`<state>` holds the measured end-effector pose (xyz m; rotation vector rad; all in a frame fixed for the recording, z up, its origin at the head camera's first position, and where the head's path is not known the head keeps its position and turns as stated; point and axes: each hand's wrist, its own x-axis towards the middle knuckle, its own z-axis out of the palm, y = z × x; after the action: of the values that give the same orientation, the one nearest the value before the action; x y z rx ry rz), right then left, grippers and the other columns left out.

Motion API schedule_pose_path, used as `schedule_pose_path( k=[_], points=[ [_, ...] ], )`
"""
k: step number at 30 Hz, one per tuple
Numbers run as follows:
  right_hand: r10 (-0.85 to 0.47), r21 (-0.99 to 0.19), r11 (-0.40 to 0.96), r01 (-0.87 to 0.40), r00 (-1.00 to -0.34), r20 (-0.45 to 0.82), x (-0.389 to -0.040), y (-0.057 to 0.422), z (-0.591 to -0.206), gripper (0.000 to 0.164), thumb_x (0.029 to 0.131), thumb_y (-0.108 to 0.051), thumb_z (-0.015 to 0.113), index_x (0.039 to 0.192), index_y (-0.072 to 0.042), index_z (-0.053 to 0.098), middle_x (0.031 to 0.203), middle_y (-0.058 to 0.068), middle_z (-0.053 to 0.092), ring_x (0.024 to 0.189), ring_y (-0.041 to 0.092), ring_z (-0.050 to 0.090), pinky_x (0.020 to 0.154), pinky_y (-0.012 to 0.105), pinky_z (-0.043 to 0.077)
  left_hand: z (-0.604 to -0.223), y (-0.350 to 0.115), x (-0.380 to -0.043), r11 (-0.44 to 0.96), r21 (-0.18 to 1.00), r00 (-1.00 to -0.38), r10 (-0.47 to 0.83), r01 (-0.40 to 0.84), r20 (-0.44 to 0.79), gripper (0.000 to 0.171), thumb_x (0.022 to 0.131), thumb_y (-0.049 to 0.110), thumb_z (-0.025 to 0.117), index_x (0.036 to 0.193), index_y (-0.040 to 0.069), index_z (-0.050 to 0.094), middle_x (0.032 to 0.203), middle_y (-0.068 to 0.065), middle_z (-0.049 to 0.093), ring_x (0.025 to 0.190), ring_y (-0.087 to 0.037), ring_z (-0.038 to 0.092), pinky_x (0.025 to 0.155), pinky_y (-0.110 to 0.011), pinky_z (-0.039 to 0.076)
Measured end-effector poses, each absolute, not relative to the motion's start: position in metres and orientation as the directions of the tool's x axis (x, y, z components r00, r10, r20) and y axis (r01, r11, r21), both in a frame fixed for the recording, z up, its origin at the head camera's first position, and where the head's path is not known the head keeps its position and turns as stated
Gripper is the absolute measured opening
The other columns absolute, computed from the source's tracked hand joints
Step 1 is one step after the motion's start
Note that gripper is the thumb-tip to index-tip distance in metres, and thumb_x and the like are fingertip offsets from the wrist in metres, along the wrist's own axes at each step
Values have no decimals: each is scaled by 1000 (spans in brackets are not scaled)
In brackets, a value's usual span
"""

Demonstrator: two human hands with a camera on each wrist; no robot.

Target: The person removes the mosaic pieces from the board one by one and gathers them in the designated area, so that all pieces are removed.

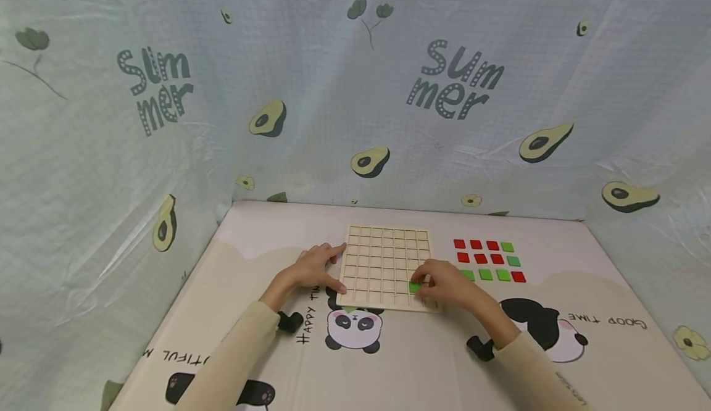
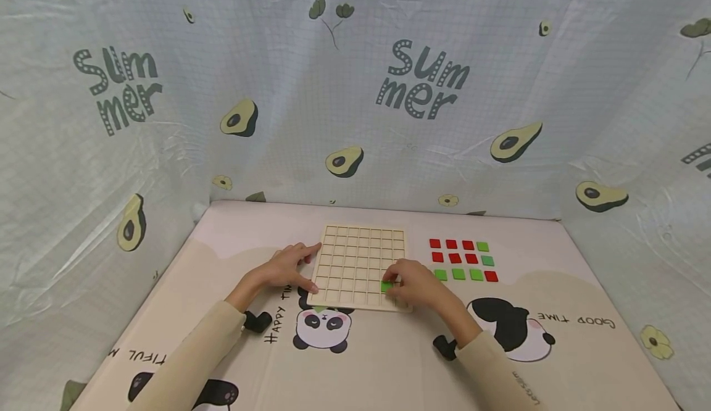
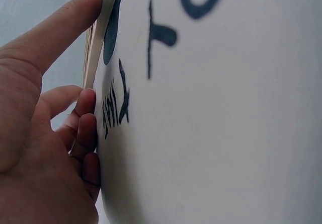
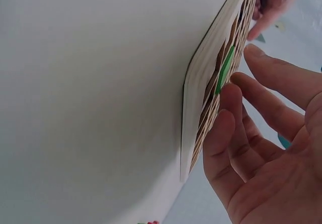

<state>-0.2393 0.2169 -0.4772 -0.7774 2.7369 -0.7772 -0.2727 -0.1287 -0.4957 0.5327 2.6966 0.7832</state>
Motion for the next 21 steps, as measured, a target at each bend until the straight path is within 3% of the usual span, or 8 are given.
schedule_pose_path(
  k=[9, 21],
  points=[
    [-537, -518, 729, -448, -843, -27, -237, 211, -479, 21, 86, -13, 82, 106, -10, 78, 97, -3, 68, 80, 9, 56, 70, 23, 49, -494, -128, -272, 786, 558, -892, 421, 268, -165, 113, 69, 50, 93, 162, 18, 37, 106, 3, 49, 94, -15, 40, 83, -35, 27],
    [-503, -505, 750, -426, -864, -17, -238, 211, -482, 21, 88, -10, 80, 108, -9, 76, 98, 0, 66, 86, 12, 58, 72, 25, 50, -495, -129, -272, 787, 557, -893, 418, 265, -165, 113, 69, 49, 93, 162, 18, 37, 106, 2, 49, 94, -15, 39, 82, -35, 26]
  ],
)
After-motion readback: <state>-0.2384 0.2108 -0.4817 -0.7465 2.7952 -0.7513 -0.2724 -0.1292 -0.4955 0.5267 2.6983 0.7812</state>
